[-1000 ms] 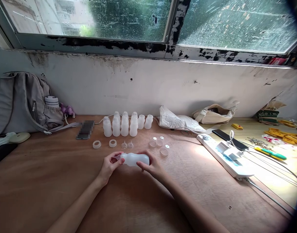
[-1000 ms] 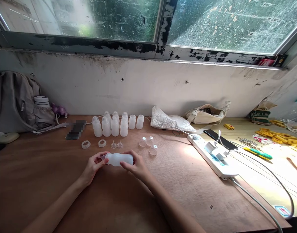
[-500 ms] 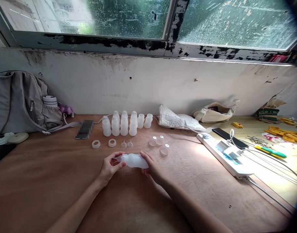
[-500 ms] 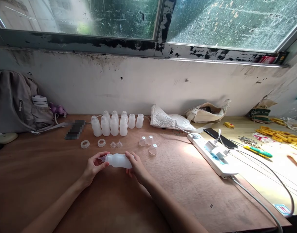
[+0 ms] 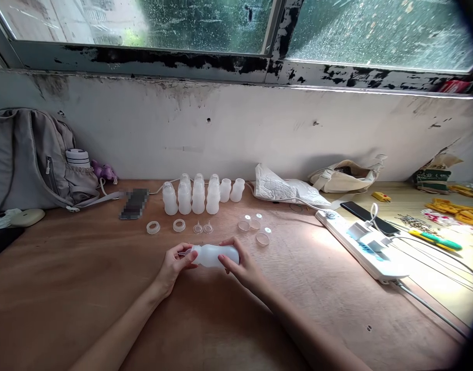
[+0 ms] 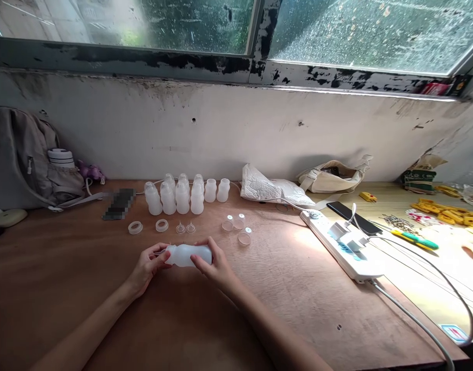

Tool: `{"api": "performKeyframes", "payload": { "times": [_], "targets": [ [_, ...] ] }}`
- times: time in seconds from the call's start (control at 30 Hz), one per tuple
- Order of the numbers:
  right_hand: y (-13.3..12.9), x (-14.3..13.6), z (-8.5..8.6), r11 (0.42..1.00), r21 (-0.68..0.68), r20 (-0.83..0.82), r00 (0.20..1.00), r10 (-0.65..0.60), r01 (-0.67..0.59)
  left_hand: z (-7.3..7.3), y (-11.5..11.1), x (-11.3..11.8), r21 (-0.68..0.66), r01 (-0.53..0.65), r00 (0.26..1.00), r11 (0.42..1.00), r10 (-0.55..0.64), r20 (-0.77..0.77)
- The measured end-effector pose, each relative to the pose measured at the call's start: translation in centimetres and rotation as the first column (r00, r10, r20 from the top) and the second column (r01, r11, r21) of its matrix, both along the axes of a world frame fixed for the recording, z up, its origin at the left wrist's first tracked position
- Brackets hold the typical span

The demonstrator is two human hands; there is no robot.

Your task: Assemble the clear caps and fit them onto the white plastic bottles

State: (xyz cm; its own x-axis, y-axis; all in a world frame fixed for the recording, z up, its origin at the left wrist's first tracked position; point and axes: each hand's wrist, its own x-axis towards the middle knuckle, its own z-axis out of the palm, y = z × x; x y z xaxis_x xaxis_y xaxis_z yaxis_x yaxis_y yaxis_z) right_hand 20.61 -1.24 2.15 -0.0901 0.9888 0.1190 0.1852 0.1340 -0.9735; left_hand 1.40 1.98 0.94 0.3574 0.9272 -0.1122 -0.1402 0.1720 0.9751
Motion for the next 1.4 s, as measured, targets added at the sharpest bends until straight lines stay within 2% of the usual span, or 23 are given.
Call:
{"api": "performKeyframes", "payload": {
  "times": [0.1, 0.2, 0.3, 0.4, 0.47, 0.57, 0.63, 0.7, 0.8, 0.9, 1.0, 1.1, 1.17, 1.27, 1.33, 1.4],
  "targets": [
    [0.3, 0.1, -0.3, 0.972, -0.229, -0.135, 0.991, 0.013, -0.045, -0.2, -0.1, 0.0, 0.129, 0.013, 0.997, 0.992, -0.003, -0.074],
    [0.7, 0.5, -0.6, 0.888, -0.44, -0.297, 0.955, -0.002, -0.134, -0.4, -0.3, 0.0, 0.285, 0.063, 0.987, 0.956, -0.019, -0.157],
    [1.0, 1.1, -0.7, 0.818, -0.508, -0.449, 0.893, 0.017, -0.271, -0.5, -0.2, -0.3, 0.409, 0.123, 0.979, 0.904, -0.044, -0.197],
    [1.2, 1.7, -0.5, 0.778, -0.46, -0.581, 0.808, 0.1, -0.428, -0.3, 0.2, -0.6, 0.448, 0.125, 0.986, 0.885, -0.061, -0.153],
    [1.3, 1.9, -0.3, 0.792, -0.408, -0.612, 0.78, 0.133, -0.454, 0.0, 0.4, -0.8, 0.419, 0.12, 0.99, 0.9, -0.079, -0.113],
    [1.2, 1.7, -0.2, 0.83, -0.368, -0.604, 0.787, 0.129, -0.419, 0.6, 0.5, -0.8, 0.286, 0.056, 0.996, 0.957, -0.034, -0.081],
    [1.2, 1.5, -0.2, 0.841, -0.356, -0.597, 0.792, 0.13, -0.407, 0.7, 0.6, -0.8, 0.173, 0.017, 0.993, 0.985, 0.003, -0.12],
    [1.2, 1.5, -0.3, 0.849, -0.347, -0.589, 0.797, 0.135, -0.399, 0.7, 0.7, -0.7, 0.095, 0.045, 0.982, 0.995, -0.026, -0.187],
    [1.2, 1.5, -0.4, 0.865, -0.339, -0.571, 0.812, 0.122, -0.369, 0.7, 0.6, -0.7, 0.107, 0.125, 0.974, 0.986, -0.102, -0.202],
    [1.2, 1.6, -0.5, 0.872, -0.342, -0.557, 0.823, 0.112, -0.35, 0.8, 0.6, -0.7, 0.173, 0.119, 0.984, 0.978, -0.092, -0.152],
    [1.2, 1.3, -0.4, 0.882, -0.336, -0.545, 0.832, 0.104, -0.33, 0.9, 0.7, -0.8, 0.106, 0.062, 0.985, 0.992, -0.044, -0.17],
    [1.1, 1.1, -0.4, 0.898, -0.338, -0.513, 0.855, 0.077, -0.283, 0.6, 0.8, -0.8, 0.023, 0.133, 0.97, 0.991, -0.126, -0.206],
    [1.2, 1.1, -0.5, 0.905, -0.357, -0.468, 0.883, 0.043, -0.233, 0.2, 0.8, -0.7, 0.078, 0.162, 0.967, 0.984, -0.143, -0.21],
    [1.4, 1.3, -0.7, 0.896, -0.418, -0.389, 0.921, -0.027, -0.151, -0.1, 0.5, -0.6, 0.3, 0.127, 0.962, 0.945, -0.044, -0.268],
    [1.5, 1.4, -0.7, 0.871, -0.478, -0.352, 0.933, -0.076, -0.11, -0.2, 0.0, -0.6, 0.471, 0.136, 0.94, 0.872, 0.036, -0.339],
    [1.4, 1.5, -0.6, 0.842, -0.532, -0.328, 0.938, -0.111, -0.087, -0.1, -0.4, -0.6, 0.612, 0.173, 0.916, 0.772, 0.103, -0.388]
  ]
}}
